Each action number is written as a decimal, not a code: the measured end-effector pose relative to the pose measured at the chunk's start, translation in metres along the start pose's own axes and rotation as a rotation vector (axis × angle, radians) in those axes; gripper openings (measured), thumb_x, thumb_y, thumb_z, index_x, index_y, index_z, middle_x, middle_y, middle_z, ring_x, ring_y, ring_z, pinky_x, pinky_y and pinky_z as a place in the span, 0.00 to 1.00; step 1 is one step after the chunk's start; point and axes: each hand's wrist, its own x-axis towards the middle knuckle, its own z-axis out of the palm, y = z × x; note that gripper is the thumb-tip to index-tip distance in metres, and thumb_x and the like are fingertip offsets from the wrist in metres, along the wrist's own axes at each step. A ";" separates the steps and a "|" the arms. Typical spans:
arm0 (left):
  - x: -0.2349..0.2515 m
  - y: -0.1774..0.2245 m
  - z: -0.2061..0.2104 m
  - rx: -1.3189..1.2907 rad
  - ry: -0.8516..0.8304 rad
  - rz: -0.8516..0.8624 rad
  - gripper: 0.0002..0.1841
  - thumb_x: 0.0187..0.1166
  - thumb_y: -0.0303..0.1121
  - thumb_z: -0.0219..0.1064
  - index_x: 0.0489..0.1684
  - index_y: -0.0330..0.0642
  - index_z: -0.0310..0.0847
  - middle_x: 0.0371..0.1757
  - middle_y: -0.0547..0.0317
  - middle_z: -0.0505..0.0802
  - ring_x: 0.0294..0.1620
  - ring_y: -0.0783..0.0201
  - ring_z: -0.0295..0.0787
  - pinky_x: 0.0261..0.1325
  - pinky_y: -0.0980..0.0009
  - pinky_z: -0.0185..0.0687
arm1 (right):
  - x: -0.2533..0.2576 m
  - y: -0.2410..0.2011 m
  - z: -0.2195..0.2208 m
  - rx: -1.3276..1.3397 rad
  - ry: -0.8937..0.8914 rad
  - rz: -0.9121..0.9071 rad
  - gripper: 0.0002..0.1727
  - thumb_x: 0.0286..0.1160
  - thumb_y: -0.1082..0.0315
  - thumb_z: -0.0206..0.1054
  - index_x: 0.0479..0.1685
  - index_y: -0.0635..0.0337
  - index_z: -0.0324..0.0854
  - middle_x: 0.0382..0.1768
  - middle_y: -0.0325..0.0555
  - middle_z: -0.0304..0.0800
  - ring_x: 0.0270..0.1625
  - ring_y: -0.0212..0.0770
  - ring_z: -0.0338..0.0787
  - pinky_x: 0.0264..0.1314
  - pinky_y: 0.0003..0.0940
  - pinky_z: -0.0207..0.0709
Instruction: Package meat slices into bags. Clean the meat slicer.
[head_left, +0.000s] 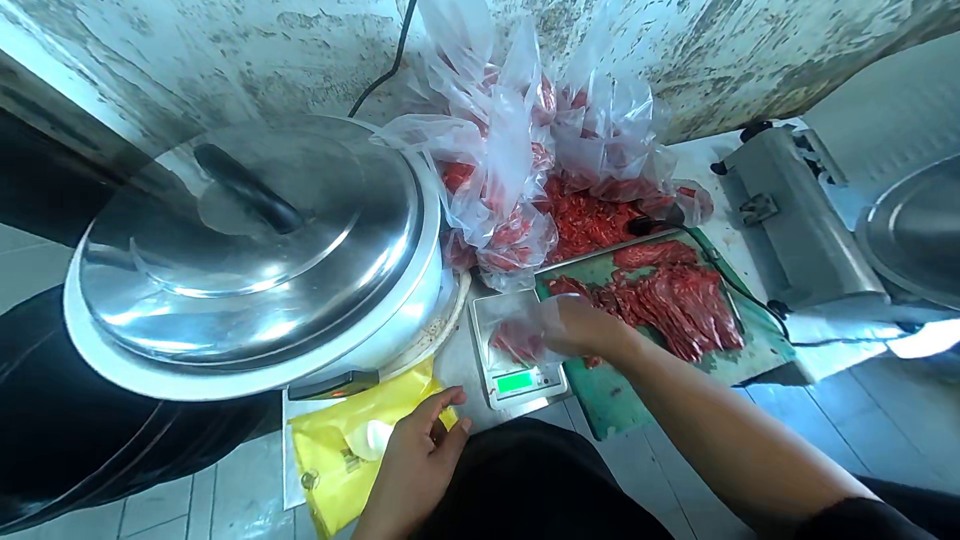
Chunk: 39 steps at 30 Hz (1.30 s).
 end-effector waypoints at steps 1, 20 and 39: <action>-0.001 0.000 -0.001 0.000 0.003 -0.006 0.21 0.80 0.42 0.67 0.71 0.51 0.84 0.63 0.75 0.93 0.23 0.77 0.82 0.25 0.76 0.80 | -0.007 0.005 -0.002 0.058 0.034 0.005 0.13 0.82 0.66 0.65 0.60 0.48 0.90 0.54 0.49 0.93 0.61 0.52 0.90 0.67 0.62 0.80; 0.044 0.068 0.012 0.161 0.014 0.248 0.22 0.81 0.45 0.66 0.71 0.51 0.84 0.60 0.70 0.93 0.29 0.78 0.84 0.27 0.78 0.81 | -0.122 0.031 -0.036 1.014 0.737 -0.252 0.11 0.79 0.79 0.58 0.49 0.62 0.87 0.37 0.49 0.95 0.36 0.42 0.96 0.40 0.35 0.94; 0.113 0.165 0.056 -0.065 -0.088 0.588 0.08 0.85 0.34 0.64 0.45 0.46 0.90 0.42 0.67 0.92 0.40 0.71 0.90 0.41 0.75 0.90 | -0.098 0.040 0.018 1.679 0.897 -0.739 0.10 0.81 0.71 0.60 0.45 0.57 0.89 0.41 0.47 0.91 0.38 0.36 0.91 0.43 0.33 0.88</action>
